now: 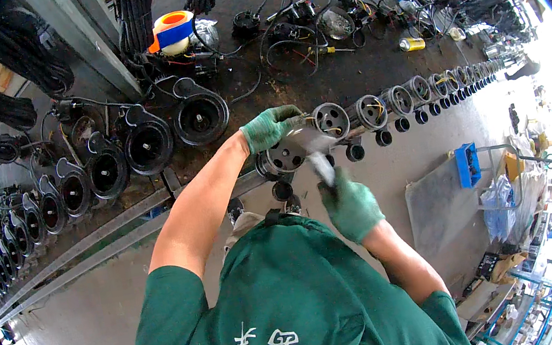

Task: The person uses a hammer to tap circular metal discs into cylindrical housings arranged on a workbench. They then walk to another section of the bench and continue tapping similar components into place. The task involves repetitive manual assembly of electrical parts.

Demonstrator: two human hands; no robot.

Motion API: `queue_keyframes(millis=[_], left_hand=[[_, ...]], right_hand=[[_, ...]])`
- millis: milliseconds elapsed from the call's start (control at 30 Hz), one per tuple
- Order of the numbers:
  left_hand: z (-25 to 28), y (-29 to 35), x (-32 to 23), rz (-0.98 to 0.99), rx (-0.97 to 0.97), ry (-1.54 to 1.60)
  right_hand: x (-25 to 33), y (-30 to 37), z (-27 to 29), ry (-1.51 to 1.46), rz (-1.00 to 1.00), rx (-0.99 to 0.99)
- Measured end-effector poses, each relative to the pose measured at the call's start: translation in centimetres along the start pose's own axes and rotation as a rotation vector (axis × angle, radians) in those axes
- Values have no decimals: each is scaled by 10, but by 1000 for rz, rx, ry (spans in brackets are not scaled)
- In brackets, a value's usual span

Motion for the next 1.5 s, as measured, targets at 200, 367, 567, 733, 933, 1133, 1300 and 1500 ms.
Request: queue_keyframes(millis=[200,367,567,733,933,1133,1300,1500], left_hand=[[-4,3,-8,71,-65,-24],[1,3,0,-41,22,120],[-2,-1,-14,9,-81,-40],[0,0,1,63,-100,-77],[-2,36,-19,127,-180,-36],[-33,85,-32,-204,-330,131],[-61,103,23,-159,-515,359],[-58,100,57,-254,-963,-246]], right_hand=[[-34,-21,-11,56,-118,187],[-1,3,25,-131,-58,-21],[-34,-24,-24,142,-201,262],[-39,-24,-7,24,-108,216],[-120,3,65,-235,-142,-307],[-278,12,157,-105,-288,-756],[-364,-23,192,-20,-443,-721],[-417,-82,179,-60,-350,-661]])
Point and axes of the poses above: each hand's wrist, its own y-axis away from the middle knuckle, its own z-axis out of the back of the hand, x = y × z, the point moved 9 cm from there along -y, towards the middle knuckle, and after that the axes turned 1 degree about z, right-handed, at the moved point
